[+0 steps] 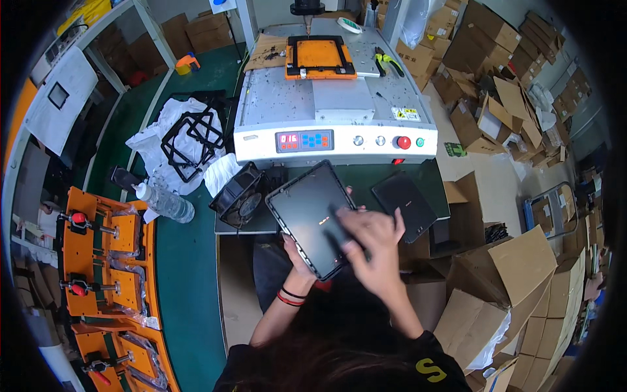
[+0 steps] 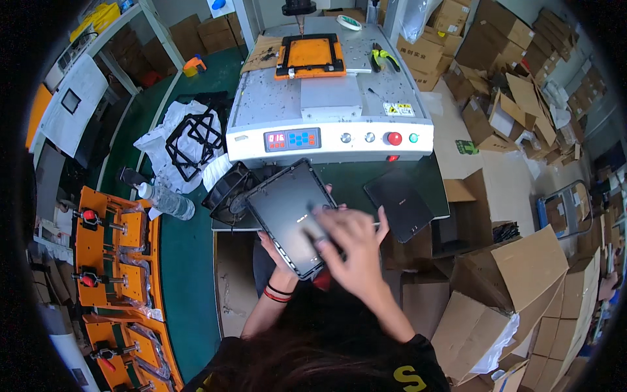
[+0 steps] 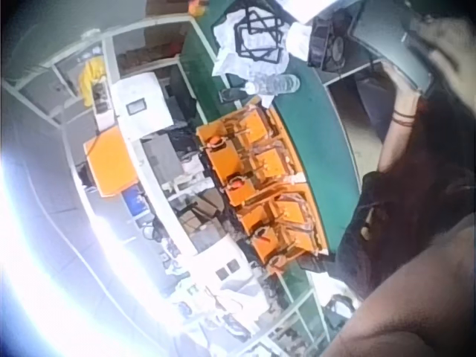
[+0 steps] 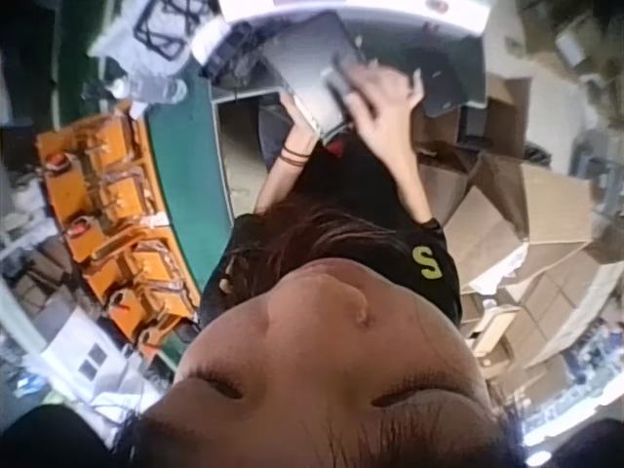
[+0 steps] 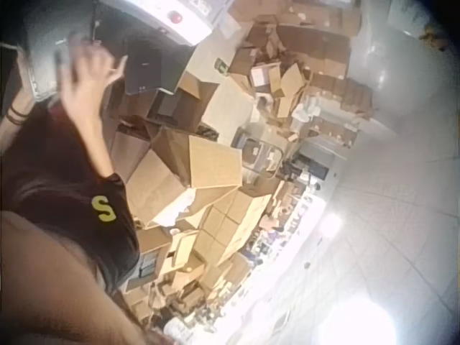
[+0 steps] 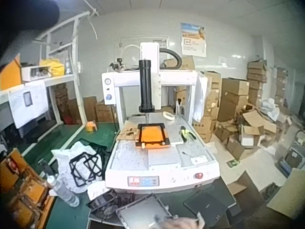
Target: The person assembles black electronic devices by placing them into orange clamping jigs and operating a lever. They then move the devices to a testing machine, press a button, and retrieve them. The person repeatedly handles the devices, placing them into cardboard boxes and stacking them on the workbench.
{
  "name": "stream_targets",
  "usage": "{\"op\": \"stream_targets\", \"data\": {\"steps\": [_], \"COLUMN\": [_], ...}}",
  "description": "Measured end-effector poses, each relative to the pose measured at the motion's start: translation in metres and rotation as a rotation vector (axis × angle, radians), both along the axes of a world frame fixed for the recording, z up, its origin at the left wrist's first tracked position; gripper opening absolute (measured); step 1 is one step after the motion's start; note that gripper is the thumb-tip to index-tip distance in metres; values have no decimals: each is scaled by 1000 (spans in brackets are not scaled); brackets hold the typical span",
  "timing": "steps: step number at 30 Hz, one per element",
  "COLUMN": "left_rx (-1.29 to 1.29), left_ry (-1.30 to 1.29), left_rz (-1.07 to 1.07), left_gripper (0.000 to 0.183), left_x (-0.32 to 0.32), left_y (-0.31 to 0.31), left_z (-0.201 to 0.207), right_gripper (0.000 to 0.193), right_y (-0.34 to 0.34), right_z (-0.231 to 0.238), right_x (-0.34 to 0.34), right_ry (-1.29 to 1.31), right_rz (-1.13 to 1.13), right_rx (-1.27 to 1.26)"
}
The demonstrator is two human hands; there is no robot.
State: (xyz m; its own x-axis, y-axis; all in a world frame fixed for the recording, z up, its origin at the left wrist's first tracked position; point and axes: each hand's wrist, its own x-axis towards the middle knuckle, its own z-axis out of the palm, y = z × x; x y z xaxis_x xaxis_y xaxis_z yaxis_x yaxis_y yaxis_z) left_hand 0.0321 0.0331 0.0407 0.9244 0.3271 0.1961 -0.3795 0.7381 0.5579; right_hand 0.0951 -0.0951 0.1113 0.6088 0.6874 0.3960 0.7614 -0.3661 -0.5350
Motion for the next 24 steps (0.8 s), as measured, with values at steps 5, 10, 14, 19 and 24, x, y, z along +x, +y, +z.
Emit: {"op": "stream_targets", "data": {"steps": [5,10,14,19,24], "left_rx": [298,518,586,262,95], "left_ry": [490,526,588,577,524], "left_rz": [61,440,671,989,1142], "left_gripper": [50,32,31,33,38], "left_x": [-22,-40,-66,-140,-190], "left_y": [20,23,27,41,64], "left_z": [14,39,37,49,50], "right_gripper": [55,34,31,67,59], "right_y": [4,27,52,67,100], "right_z": [-14,-35,-31,-7,-29], "right_x": [9,8,-9,-44,-101], "right_ry": [856,1006,1026,904,447], "right_rz": [103,246,355,545,944], "right_rx": [466,509,510,339,173]}}
